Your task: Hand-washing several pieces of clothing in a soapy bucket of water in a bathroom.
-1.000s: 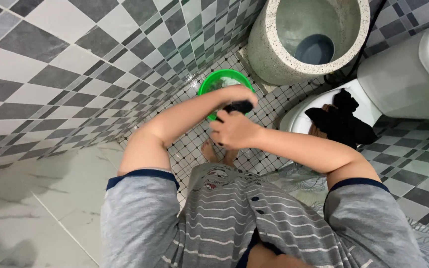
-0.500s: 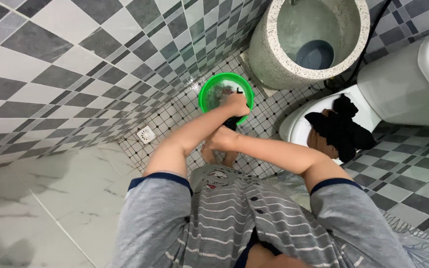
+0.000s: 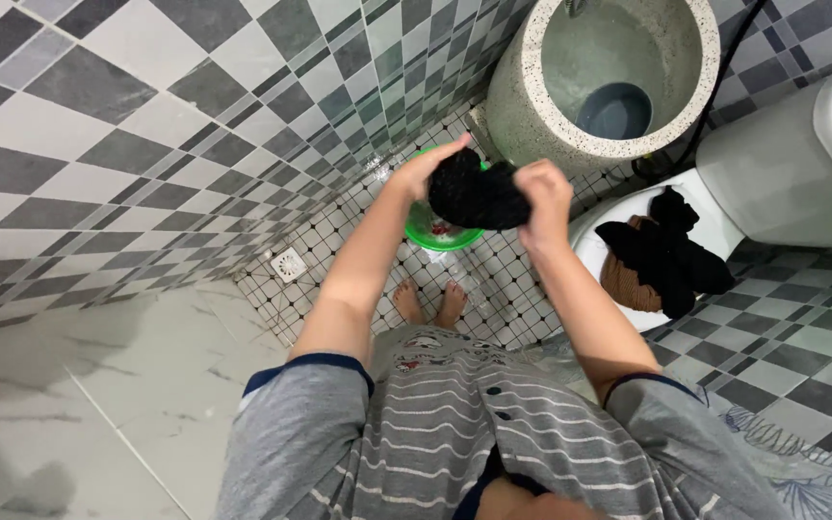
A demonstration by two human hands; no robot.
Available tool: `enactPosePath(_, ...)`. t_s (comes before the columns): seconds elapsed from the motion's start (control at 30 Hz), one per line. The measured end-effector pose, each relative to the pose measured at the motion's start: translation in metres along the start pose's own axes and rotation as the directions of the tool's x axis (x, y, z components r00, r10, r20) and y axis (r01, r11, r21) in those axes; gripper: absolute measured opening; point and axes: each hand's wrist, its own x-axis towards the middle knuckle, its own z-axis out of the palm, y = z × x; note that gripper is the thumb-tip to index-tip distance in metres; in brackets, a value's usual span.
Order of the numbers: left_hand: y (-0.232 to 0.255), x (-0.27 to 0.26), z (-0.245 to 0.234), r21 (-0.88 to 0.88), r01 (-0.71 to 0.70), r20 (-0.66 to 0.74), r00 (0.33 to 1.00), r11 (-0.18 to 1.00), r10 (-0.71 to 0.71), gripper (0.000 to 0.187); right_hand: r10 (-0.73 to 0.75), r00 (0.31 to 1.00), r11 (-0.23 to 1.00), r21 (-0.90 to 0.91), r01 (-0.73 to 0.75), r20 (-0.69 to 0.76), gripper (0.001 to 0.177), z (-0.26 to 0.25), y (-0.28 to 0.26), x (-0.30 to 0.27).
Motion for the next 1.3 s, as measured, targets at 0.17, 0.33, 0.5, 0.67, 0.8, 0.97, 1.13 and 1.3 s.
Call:
enactPosePath(0.17, -0.037, 0.015, -0.023, -0.155, -0.020, -0.107, 0.994, 0.988, 0.004, 0.084, 0.558, 0.828, 0.615, 0.701, -0.362, -0.062, 0.029, 0.014, -0.027, 0.007)
enactPosePath(0.33, -0.063, -0.009, 0.011, -0.704, -0.251, 0.132, 0.873, 0.665, 0.469, 0.089, 0.733, 0.680, 0.383, 0.822, -0.421, 0.007, 0.034, 0.020, 0.003, -0.005)
enactPosePath(0.5, -0.049, -0.062, 0.058, -0.808, -0.470, -0.006, 0.611, 0.356, 0.792, 0.095, 0.842, 0.539, 0.266, 0.860, -0.435, 0.012, 0.034, 0.020, 0.049, -0.022)
enactPosePath(0.67, -0.072, -0.029, 0.025, -0.386, -0.755, -0.235, 0.636, 0.530, 0.735, 0.080, 0.798, 0.589, 0.455, 0.769, -0.449, -0.129, 0.032, 0.032, 0.044, -0.021)
enactPosePath(0.8, -0.071, -0.014, 0.024, -0.303, -0.708, -0.412, 0.701, 0.638, 0.582, 0.053, 0.481, 0.789, 0.848, 0.430, -0.309, -0.382, 0.029, 0.019, 0.068, -0.012)
enactPosePath(0.97, -0.039, -0.043, 0.057, -0.671, -0.242, 0.010, 0.942, 0.701, 0.335, 0.059, -0.360, 0.930, 0.860, -0.413, 0.301, -0.070, 0.033, 0.063, -0.085, -0.004)
enactPosePath(1.13, -0.006, -0.086, 0.088, -0.533, 0.025, 0.271, 0.952, 0.845, 0.143, 0.052, -0.547, 0.665, 0.518, -0.419, 0.746, 0.508, 0.027, 0.079, -0.140, -0.013)
enactPosePath(1.3, -0.021, -0.042, 0.067, 0.016, 0.139, 0.058, 0.988, 0.990, -0.140, 0.035, -0.361, 0.366, 0.464, -0.175, 0.868, 0.858, 0.022, 0.091, -0.127, -0.026)
